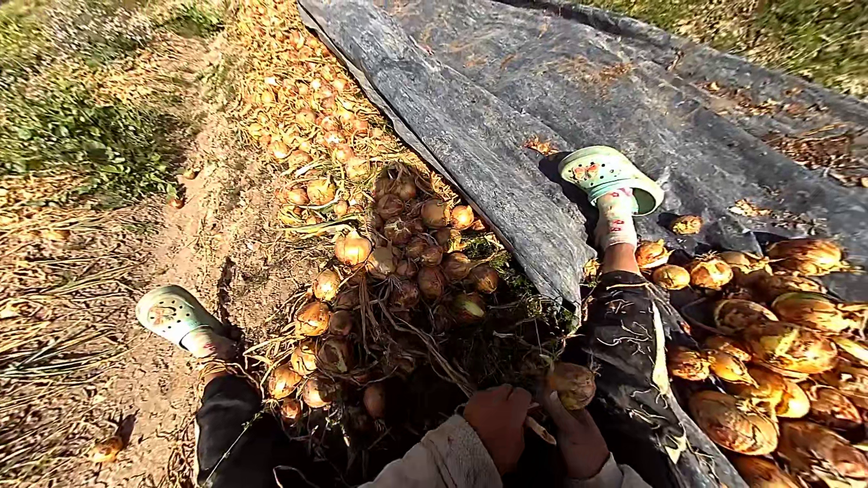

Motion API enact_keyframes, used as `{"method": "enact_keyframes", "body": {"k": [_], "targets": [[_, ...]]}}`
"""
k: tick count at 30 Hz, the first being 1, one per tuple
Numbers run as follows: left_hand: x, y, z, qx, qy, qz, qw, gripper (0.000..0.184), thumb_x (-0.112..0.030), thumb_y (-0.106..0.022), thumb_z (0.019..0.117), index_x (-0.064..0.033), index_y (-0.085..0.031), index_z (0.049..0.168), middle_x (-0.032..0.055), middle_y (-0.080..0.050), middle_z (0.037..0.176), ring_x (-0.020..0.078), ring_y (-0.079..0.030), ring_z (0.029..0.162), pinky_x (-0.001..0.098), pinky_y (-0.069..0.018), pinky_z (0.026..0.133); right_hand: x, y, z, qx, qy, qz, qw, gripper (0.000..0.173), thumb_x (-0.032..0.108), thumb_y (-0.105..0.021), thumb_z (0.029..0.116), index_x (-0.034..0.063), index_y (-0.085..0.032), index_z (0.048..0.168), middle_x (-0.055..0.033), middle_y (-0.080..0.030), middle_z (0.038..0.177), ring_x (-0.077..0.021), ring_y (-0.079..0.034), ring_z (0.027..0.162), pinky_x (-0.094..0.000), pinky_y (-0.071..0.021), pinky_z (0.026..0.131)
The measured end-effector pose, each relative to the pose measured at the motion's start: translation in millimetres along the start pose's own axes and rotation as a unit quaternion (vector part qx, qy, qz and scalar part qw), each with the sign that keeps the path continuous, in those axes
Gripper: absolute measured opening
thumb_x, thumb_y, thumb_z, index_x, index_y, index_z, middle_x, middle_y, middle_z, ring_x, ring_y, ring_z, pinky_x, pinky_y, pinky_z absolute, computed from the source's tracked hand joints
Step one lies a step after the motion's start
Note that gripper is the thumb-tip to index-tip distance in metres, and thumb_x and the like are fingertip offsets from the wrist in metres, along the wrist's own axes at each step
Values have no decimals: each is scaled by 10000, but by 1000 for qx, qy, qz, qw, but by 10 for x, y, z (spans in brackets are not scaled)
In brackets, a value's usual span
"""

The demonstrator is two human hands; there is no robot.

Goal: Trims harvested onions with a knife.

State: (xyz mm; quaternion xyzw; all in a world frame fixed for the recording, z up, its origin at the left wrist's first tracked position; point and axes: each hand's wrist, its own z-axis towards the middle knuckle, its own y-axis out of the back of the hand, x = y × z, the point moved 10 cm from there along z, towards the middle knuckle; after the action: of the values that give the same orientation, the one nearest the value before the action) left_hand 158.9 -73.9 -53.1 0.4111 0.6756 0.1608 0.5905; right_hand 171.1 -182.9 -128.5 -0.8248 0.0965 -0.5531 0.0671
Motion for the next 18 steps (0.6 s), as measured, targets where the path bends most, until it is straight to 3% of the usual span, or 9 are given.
{"method": "enact_keyframes", "body": {"k": [2, 4, 7, 8, 10, 11, 13, 15, 18], "targets": [[-159, 69, 257, 45, -26, 21, 998, 294, -3, -528, 998, 49, -645, 1262, 270, -672, 1222, 426, -677, 1134, 556, -551, 952, 344, 114, 83, -15, 107, -43, 993, 391, 307, -635, 901, -8, -563, 1121, 106, -663, 847, 44, -651, 787, -167, -563, 785], [-413, 212, 478, 34, -75, 36, 996, 311, 16, -542, 977, 34, -649, 1269, 260, -676, 1229, 423, -677, 1137, 560, -554, 936, 698, 226, 148, -37, 202, -70, 976, 306, 326, -604, 955, 42, -573, 1064, 169, -624, 806, 83, -613, 744, -144, -544, 741], [-707, 427, 694, -64, -134, 22, 989, 277, 35, -580, 952, 30, -695, 1204, 240, -710, 1145, 405, -709, 1044, 551, -577, 864, 1053, 389, 209, -88, 252, -53, 962, 118, 238, -559, 977, 124, -585, 988, 203, -633, 742, 83, -619, 678, -136, -548, 660], [-697, 507, 746, -127, -138, 24, 982, 245, 31, -606, 936, 22, -728, 1148, 229, -732, 1083, 391, -735, 972, 542, -601, 802, 1123, 446, 222, -107, 242, -56, 963, 139, 217, -476, 1005, 117, -569, 976, 193, -605, 715, 78, -607, 649, -135, -542, 635], [-360, 617, 924, -146, -48, 45, 987, 234, 14, -590, 966, 5, -723, 1158, 221, -729, 1111, 384, -734, 983, 551, -597, 811, 1279, 597, 254, -130, 247, -59, 958, 411, 305, -213, 1102, 171, -536, 887, 180, -567, 602, 55, -564, 525, -146, -507, 522], [-78, 645, 1012, -80, 42, 76, 993, 305, -11, -533, 1007, -20, -673, 1277, 210, -692, 1247, 381, -698, 1112, 557, -566, 913, 1375, 695, 257, -142, 271, -67, 950, 480, 346, -149, 1108, 187, -534, 868, 179, -572, 600, 53, -568, 526, -149, -509, 524], [526, 670, 1073, 50, 190, 126, 972, 372, -104, -480, 1065, -53, -552, 1426, 199, -579, 1431, 395, -586, 1297, 585, -492, 1029, 1437, 923, 284, -168, 304, -118, 930, 538, 471, -151, 1097, 121, -546, 991, 151, -585, 770, 75, -592, 724, -163, -523, 712], [1063, 665, 1005, 82, 264, 161, 948, 467, -176, -591, 1027, -42, -505, 1466, 231, -507, 1492, 446, -529, 1338, 624, -487, 1018, 1357, 1020, 324, -159, 286, -141, 934, 652, 571, -187, 1077, 37, -541, 1198, 122, -609, 988, 105, -581, 963, -159, -484, 909], [1650, 564, 798, 74, 308, 201, 927, 701, -129, -755, 892, -57, -446, 1517, 287, -456, 1508, 514, -486, 1344, 662, -498, 984, 1214, 895, 300, -146, 205, -133, 959, 518, 463, -239, 1085, 51, -548, 1138, 170, -611, 898, 151, -580, 867, -92, -498, 825]]}}
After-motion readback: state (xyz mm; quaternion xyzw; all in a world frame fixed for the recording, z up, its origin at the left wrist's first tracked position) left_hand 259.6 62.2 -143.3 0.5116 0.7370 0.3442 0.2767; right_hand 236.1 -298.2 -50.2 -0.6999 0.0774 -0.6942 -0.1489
